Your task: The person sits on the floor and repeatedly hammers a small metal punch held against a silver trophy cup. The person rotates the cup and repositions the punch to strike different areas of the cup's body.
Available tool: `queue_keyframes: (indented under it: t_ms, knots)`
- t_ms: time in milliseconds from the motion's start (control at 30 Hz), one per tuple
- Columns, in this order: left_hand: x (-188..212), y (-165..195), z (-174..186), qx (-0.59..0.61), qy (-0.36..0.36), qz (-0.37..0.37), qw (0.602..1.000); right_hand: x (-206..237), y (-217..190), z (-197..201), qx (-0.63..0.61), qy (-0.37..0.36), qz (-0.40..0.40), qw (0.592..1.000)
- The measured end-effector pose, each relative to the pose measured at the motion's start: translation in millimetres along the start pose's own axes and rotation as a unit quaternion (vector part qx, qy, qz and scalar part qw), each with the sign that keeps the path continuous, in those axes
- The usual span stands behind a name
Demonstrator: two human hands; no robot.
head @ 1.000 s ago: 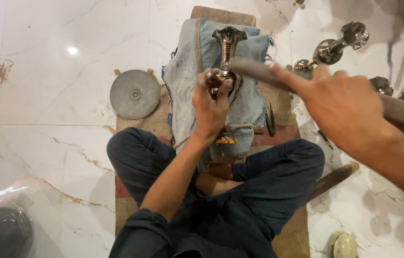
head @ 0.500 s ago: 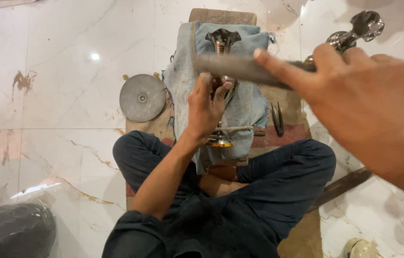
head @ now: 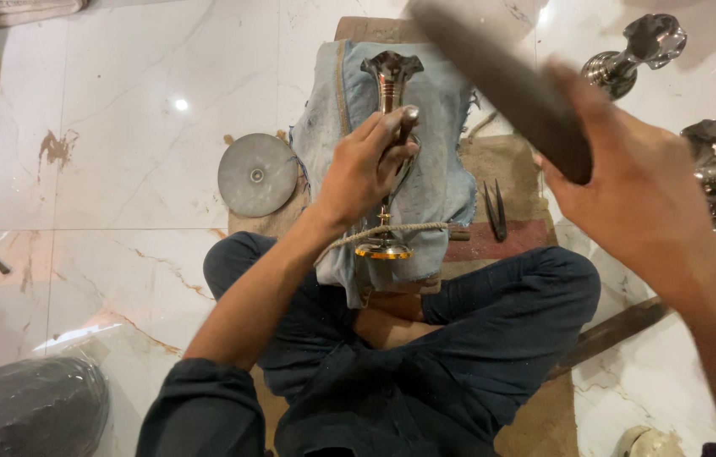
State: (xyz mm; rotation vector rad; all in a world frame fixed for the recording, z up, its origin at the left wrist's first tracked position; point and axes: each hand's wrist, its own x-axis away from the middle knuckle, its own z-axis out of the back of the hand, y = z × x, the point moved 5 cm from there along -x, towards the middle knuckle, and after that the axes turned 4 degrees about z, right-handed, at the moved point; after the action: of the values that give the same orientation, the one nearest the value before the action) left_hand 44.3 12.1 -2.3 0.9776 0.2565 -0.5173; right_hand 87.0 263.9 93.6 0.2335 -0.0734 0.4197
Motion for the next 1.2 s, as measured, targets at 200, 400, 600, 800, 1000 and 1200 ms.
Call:
queue_keyframes:
  t_ms: [200,400,600,800,1000,1200]
  knots:
    - [-22,-1,-8,-0.032,-0.153,-0.043,0.987,12,2,-28,-0.205,0.191,-0.039,0.959]
    - [-34,2,-13,-0.084,-0.212,-0.083,0.970,37,-6,-76,-0.457,0.257,-0.146,0.839]
    - [-48,5,-22,-0.040,-0.289,-0.105,0.951,48,-18,-100,-0.354,0.269,-0.131,0.886]
    - [-60,3,-39,-0.066,-0.379,-0.129,0.914,64,-53,-149,-0.520,0.204,-0.279,0.781]
    - [-61,5,-51,-0.108,-0.479,-0.104,0.865,76,-86,-172,-0.585,0.291,-0.304,0.694]
    - [-60,6,-55,-0.130,-0.520,-0.091,0.839,87,-117,-183,-0.585,0.298,-0.306,0.689]
